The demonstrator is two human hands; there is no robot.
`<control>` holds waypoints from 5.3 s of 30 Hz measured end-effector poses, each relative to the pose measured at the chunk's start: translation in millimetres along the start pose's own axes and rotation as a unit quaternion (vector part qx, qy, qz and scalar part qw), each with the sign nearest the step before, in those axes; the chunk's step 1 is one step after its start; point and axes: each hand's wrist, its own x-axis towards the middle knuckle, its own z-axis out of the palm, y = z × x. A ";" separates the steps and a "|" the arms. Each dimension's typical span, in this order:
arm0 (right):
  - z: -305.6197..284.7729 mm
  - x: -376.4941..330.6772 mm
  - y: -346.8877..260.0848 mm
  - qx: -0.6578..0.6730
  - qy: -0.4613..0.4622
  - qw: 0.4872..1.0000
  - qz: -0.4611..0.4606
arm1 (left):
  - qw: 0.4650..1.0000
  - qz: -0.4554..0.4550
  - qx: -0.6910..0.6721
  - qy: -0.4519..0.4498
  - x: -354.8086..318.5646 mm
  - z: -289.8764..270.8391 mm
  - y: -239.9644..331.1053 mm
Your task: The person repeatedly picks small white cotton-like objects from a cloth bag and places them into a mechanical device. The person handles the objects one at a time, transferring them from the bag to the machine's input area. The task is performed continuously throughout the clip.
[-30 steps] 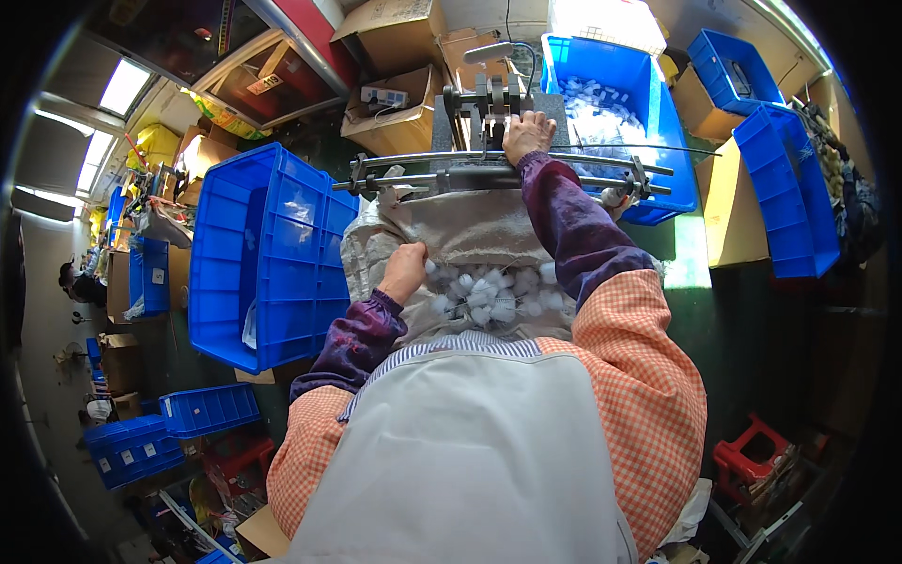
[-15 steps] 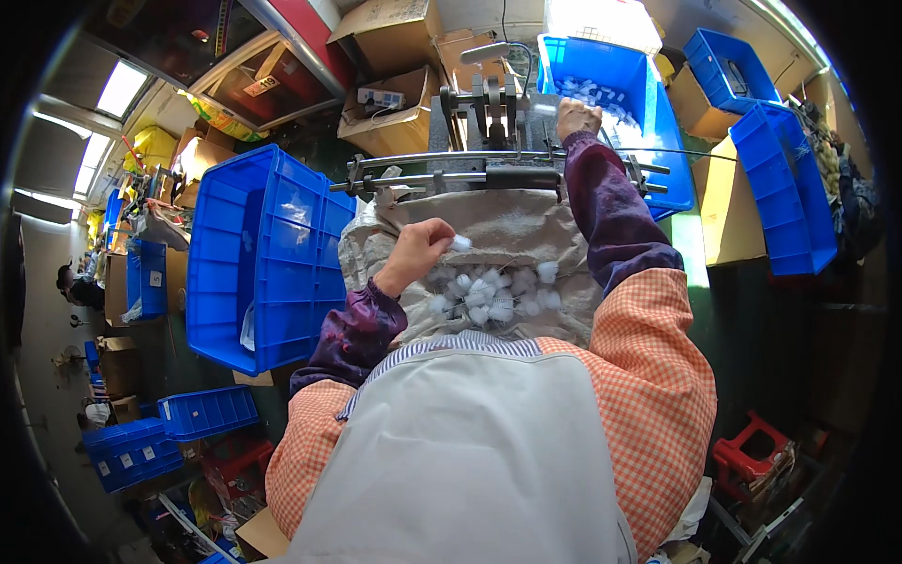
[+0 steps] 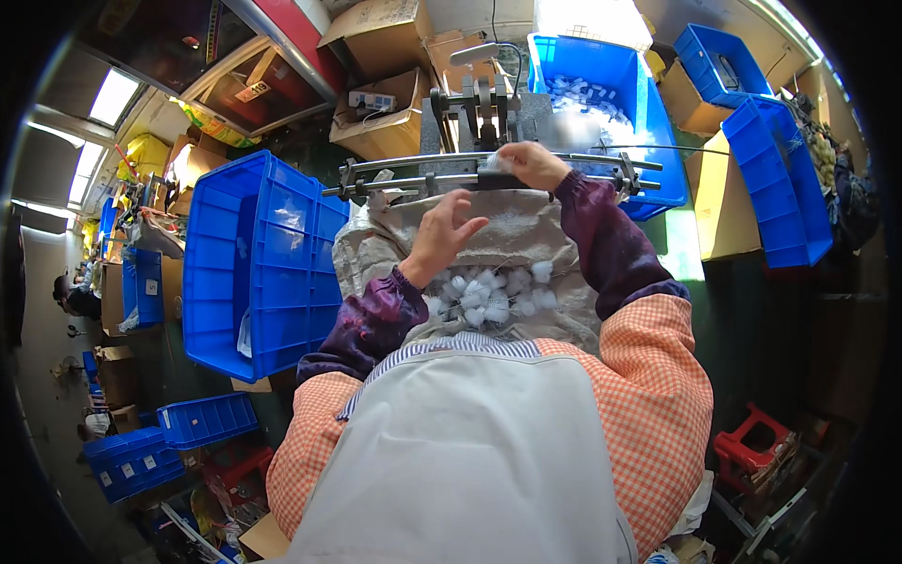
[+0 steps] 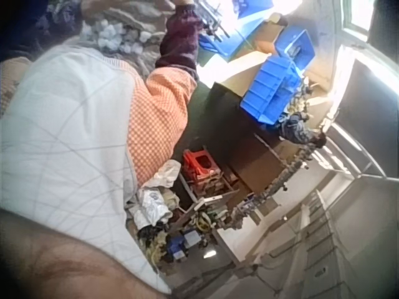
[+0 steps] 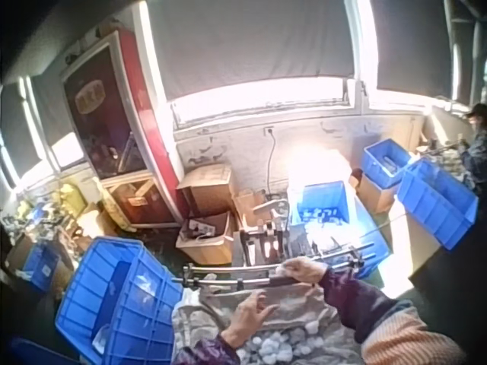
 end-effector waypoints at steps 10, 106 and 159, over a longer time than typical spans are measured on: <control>3.1 62.8 76.5 -0.367 0.287 0.880 0.088 | 0.934 -0.066 0.256 -0.238 -101.5 41.5 -83.7; -0.7 4.6 25.1 -0.189 0.083 0.978 0.006 | 1.000 0.005 -0.010 -0.005 -11.0 21.6 -21.0; 0.5 67.3 83.2 -0.373 0.245 0.891 0.079 | 0.981 -0.010 0.088 -0.175 -83.8 48.3 -84.7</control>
